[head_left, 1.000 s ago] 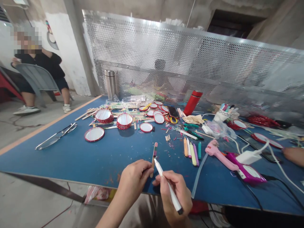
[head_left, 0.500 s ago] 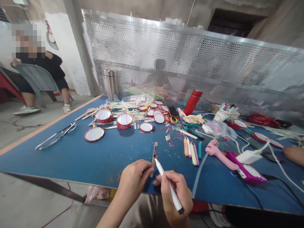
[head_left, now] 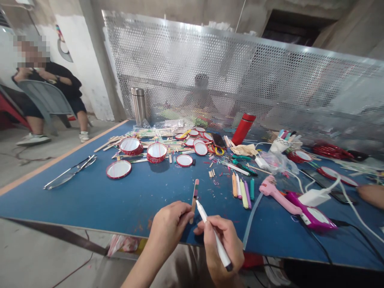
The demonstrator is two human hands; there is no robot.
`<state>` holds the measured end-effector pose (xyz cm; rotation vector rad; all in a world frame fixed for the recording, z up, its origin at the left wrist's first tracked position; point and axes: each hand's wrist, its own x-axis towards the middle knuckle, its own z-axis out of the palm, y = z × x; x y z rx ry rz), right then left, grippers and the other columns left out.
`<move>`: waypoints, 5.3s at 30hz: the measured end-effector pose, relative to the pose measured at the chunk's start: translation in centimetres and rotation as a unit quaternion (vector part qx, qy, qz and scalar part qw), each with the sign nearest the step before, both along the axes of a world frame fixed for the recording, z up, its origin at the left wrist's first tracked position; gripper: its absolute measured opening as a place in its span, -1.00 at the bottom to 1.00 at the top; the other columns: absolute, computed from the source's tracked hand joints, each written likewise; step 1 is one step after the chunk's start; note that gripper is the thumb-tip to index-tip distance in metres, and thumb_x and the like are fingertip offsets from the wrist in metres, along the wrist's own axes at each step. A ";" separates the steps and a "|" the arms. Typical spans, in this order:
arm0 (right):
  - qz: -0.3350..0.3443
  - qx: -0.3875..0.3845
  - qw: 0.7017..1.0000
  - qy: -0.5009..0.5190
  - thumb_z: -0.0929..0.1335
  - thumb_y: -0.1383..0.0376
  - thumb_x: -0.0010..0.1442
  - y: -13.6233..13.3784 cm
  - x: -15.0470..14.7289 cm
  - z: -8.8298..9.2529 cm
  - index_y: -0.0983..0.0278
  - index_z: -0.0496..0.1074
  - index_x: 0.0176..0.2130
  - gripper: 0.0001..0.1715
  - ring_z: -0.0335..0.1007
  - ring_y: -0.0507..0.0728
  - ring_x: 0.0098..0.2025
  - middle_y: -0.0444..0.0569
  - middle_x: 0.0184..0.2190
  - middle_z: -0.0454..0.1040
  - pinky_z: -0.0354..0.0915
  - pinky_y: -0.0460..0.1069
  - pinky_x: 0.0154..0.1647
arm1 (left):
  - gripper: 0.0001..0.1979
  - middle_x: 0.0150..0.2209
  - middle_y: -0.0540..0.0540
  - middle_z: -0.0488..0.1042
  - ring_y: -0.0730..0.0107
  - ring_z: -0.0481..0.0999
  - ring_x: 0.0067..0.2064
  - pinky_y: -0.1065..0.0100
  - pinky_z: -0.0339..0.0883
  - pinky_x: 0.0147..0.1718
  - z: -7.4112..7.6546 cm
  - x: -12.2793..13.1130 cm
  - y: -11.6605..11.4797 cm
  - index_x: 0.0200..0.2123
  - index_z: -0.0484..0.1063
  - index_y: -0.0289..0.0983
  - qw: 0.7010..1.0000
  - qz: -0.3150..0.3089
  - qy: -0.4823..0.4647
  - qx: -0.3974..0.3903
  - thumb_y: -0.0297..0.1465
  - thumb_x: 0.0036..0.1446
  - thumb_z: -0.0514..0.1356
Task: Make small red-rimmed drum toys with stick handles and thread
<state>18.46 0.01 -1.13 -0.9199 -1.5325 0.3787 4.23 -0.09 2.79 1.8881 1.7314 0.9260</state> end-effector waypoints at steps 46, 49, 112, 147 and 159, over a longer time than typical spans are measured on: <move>-0.012 0.009 1.000 0.001 0.31 0.38 0.19 -0.1 -0.1 0.6 0.23 0.40 -0.26 -0.91 0.48 0.02 -0.53 -0.16 -0.50 0.53 0.40 -0.10 -0.44 | -0.83 -0.43 -0.02 0.52 0.41 0.49 -0.37 0.48 0.23 -0.39 -0.2 -0.1 0.0 -0.43 0.48 -0.27 1.000 -0.009 -0.006 -0.005 -0.46 0.18 0.12; -0.009 0.008 1.000 -0.014 0.32 0.38 0.19 0.0 0.0 0.2 0.23 0.40 -0.26 -0.92 0.49 0.02 -0.53 -0.17 -0.50 0.53 0.40 -0.11 -0.45 | -0.82 -0.42 -0.02 0.52 0.41 0.48 -0.37 0.47 0.24 -0.38 -0.4 -0.1 -0.1 -0.41 0.49 -0.27 1.000 -0.010 -0.016 0.000 -0.45 0.19 0.11; -0.014 0.029 0.998 -0.055 0.30 0.33 0.20 0.2 0.1 0.2 0.23 0.37 -0.30 -0.96 0.48 0.04 -0.53 -0.15 -0.54 0.52 0.38 -0.09 -0.46 | -0.80 -0.44 -0.03 0.54 0.40 0.51 -0.38 0.48 0.29 -0.40 -0.3 -0.1 -0.1 -0.41 0.51 -0.24 1.000 -0.007 -0.004 0.029 -0.44 0.17 0.10; 0.018 0.012 1.000 -0.015 0.31 0.42 0.20 -0.1 0.1 -0.4 0.22 0.38 -0.19 -0.84 0.49 0.02 -0.46 -0.16 -0.44 0.53 0.40 -0.08 -0.35 | -0.81 -0.45 -0.02 0.53 0.40 0.49 -0.38 0.47 0.26 -0.39 -0.7 -0.2 -0.1 -0.44 0.48 -0.26 0.999 -0.014 -0.009 0.034 -0.45 0.18 0.11; -0.002 0.027 0.999 -0.019 0.32 0.40 0.19 -0.1 0.1 0.0 0.23 0.39 -0.20 -0.86 0.49 0.02 -0.49 -0.15 -0.47 0.53 0.40 -0.09 -0.39 | -0.83 -0.44 -0.01 0.52 0.41 0.48 -0.37 0.47 0.23 -0.39 -0.7 -0.2 -0.1 -0.43 0.48 -0.27 1.000 -0.009 -0.006 0.019 -0.47 0.18 0.13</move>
